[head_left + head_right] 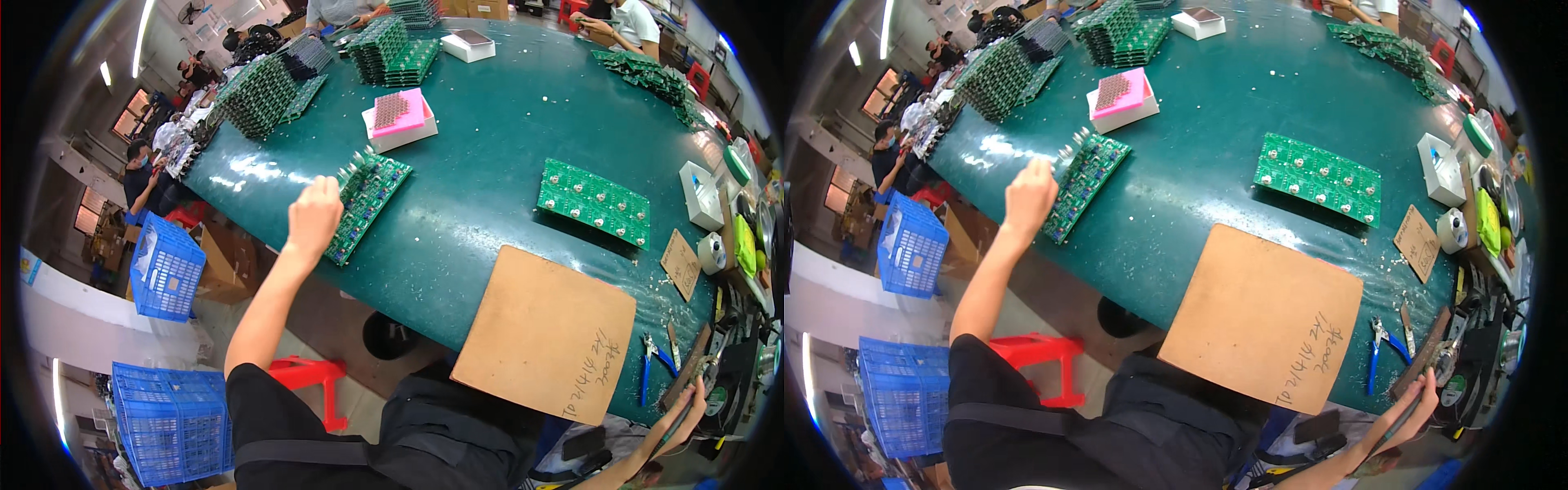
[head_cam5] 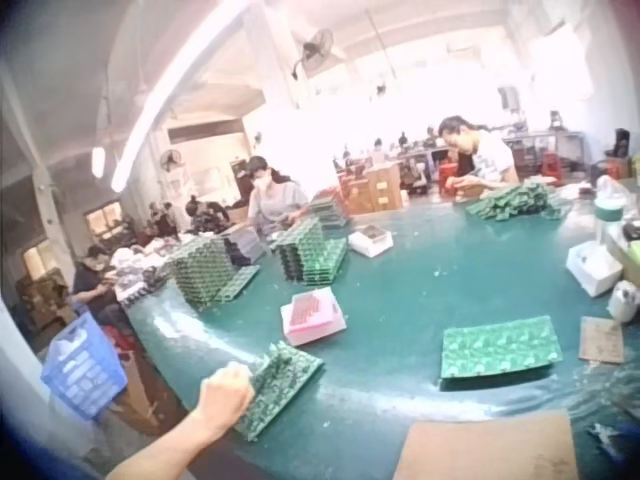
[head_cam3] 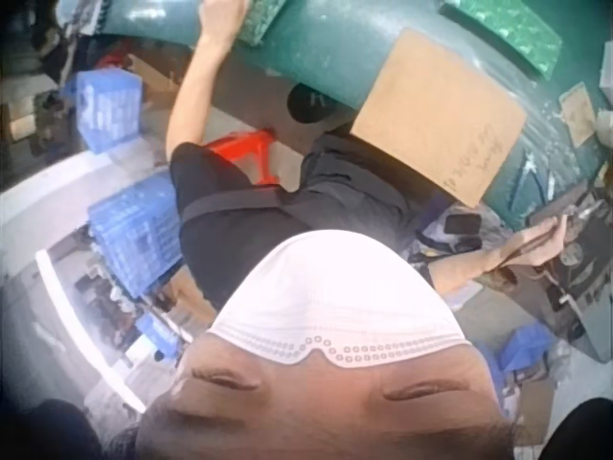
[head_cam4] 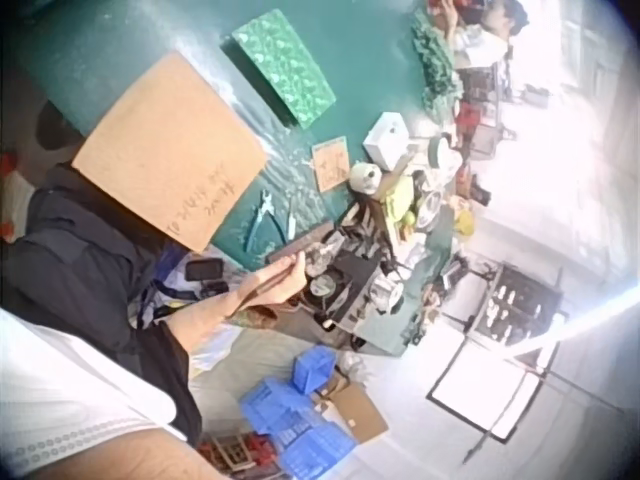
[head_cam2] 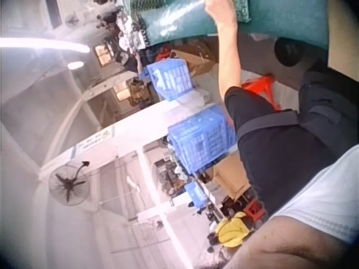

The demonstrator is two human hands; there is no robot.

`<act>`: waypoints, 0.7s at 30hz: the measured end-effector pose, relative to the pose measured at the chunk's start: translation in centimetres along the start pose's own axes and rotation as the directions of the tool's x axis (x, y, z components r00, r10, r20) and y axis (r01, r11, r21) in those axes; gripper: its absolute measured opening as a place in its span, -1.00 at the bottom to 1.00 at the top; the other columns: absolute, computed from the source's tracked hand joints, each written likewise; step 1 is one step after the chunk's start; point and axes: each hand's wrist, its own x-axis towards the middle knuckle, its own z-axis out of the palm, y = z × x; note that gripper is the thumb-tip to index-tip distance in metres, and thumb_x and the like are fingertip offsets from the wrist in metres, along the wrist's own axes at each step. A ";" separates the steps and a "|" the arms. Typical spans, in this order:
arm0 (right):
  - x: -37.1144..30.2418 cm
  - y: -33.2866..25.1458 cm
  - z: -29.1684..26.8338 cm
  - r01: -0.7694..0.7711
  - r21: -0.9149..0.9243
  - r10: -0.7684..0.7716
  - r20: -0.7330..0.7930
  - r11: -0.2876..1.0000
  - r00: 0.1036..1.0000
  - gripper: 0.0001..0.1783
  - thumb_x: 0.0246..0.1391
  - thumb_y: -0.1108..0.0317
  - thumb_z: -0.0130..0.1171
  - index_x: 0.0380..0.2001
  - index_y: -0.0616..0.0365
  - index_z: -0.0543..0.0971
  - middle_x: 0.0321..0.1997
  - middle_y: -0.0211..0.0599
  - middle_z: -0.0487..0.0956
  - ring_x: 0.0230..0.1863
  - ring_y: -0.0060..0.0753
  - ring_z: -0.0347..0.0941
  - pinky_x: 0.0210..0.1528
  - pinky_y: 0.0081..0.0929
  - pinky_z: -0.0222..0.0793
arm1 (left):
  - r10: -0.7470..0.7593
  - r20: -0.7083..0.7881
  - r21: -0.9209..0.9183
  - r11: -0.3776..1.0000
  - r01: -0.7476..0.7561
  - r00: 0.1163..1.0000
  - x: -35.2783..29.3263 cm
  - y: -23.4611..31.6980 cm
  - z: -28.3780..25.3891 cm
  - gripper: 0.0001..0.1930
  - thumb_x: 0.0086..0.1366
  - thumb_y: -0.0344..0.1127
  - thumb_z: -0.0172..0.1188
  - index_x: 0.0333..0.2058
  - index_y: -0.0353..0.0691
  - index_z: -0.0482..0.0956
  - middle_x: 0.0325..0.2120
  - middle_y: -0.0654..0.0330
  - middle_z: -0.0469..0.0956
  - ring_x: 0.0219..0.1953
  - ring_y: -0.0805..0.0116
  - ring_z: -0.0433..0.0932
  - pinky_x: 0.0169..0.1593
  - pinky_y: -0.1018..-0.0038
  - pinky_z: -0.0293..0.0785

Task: The person assembles circuit boards by inserting components into holes on the board by hand and soldering the connections using a soldering iron.

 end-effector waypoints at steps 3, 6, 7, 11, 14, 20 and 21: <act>-1.1 -2.8 -0.1 -0.106 0.113 0.082 0.198 0.988 0.977 -0.68 0.31 0.52 -0.02 0.09 0.35 0.48 -0.11 -0.16 0.53 -0.07 -0.37 0.47 0.06 -0.50 0.37 | -0.033 0.091 -0.054 0.998 0.038 0.995 -0.8 2.2 1.9 -0.87 0.18 -0.37 0.16 -0.35 -0.23 0.39 -0.43 0.14 0.45 -0.37 0.12 0.60 -0.38 0.27 0.61; -3.9 -1.6 -0.7 -0.245 0.360 0.091 0.394 0.900 0.915 -0.70 0.17 0.59 0.04 -0.02 0.27 0.50 0.05 -0.07 0.53 0.03 -0.37 0.47 0.10 -0.52 0.38 | -0.041 0.247 -0.239 0.966 0.102 0.968 -0.5 3.6 0.0 -0.80 0.21 -0.31 0.23 -0.29 -0.28 0.47 -0.34 0.08 0.48 -0.24 0.05 0.58 -0.24 0.17 0.59; -4.4 -0.8 -1.0 -0.326 0.370 0.127 0.471 0.870 0.873 -0.71 0.09 0.60 0.09 -0.08 0.24 0.50 0.12 -0.03 0.52 0.11 -0.33 0.45 0.11 -0.51 0.38 | -0.054 0.337 -0.297 0.941 0.161 0.940 0.2 4.2 -2.0 -0.74 0.23 -0.25 0.26 -0.19 -0.29 0.53 -0.25 0.02 0.49 -0.14 0.00 0.54 -0.10 0.13 0.52; -3.0 -5.5 -0.5 0.184 0.212 -0.280 0.773 0.960 0.569 -0.61 -0.14 0.48 0.35 -0.24 0.11 0.40 0.31 0.08 0.38 0.38 0.10 0.22 0.28 -0.01 0.24 | 0.074 0.198 -0.871 0.470 0.141 0.977 1.3 6.6 -8.0 -0.73 0.49 -0.26 -0.05 -0.25 -0.33 0.54 -0.40 0.10 0.44 -0.32 0.27 0.46 -0.22 0.41 0.40; -4.9 -1.9 1.2 0.454 0.209 -0.463 0.676 0.866 0.573 -0.41 -0.38 0.29 0.51 -0.26 0.07 0.38 0.24 0.02 0.47 0.23 0.19 0.38 0.29 0.07 0.20 | 0.144 0.349 -0.934 0.135 0.331 0.926 0.6 10.7 -11.9 -0.65 0.54 -0.21 -0.17 -0.28 -0.31 0.53 -0.48 0.22 0.42 -0.44 0.49 0.41 -0.37 0.53 0.32; -1.1 -4.1 0.6 -0.004 0.639 -0.210 0.259 0.770 0.943 -0.43 -0.06 0.29 0.47 -0.13 0.10 0.29 -0.11 0.01 0.66 -0.08 -0.12 0.54 0.10 -0.14 0.36 | 0.270 -0.049 -0.971 0.212 -0.109 0.961 3.8 16.5 -8.3 -0.81 0.44 -0.35 -0.02 -0.20 -0.28 0.56 -0.39 0.09 0.45 -0.33 0.18 0.47 -0.21 0.39 0.40; -0.2 -4.9 1.2 -0.122 0.652 -0.048 0.238 0.749 0.970 -0.44 -0.03 0.31 0.44 -0.10 0.11 0.28 -0.14 0.00 0.66 -0.09 -0.15 0.54 0.09 -0.16 0.37 | 0.362 -0.038 -0.992 0.100 -0.080 0.931 3.5 16.9 -7.0 -0.77 0.44 -0.35 -0.05 -0.13 -0.28 0.58 -0.26 0.06 0.46 -0.20 0.14 0.46 -0.08 0.33 0.37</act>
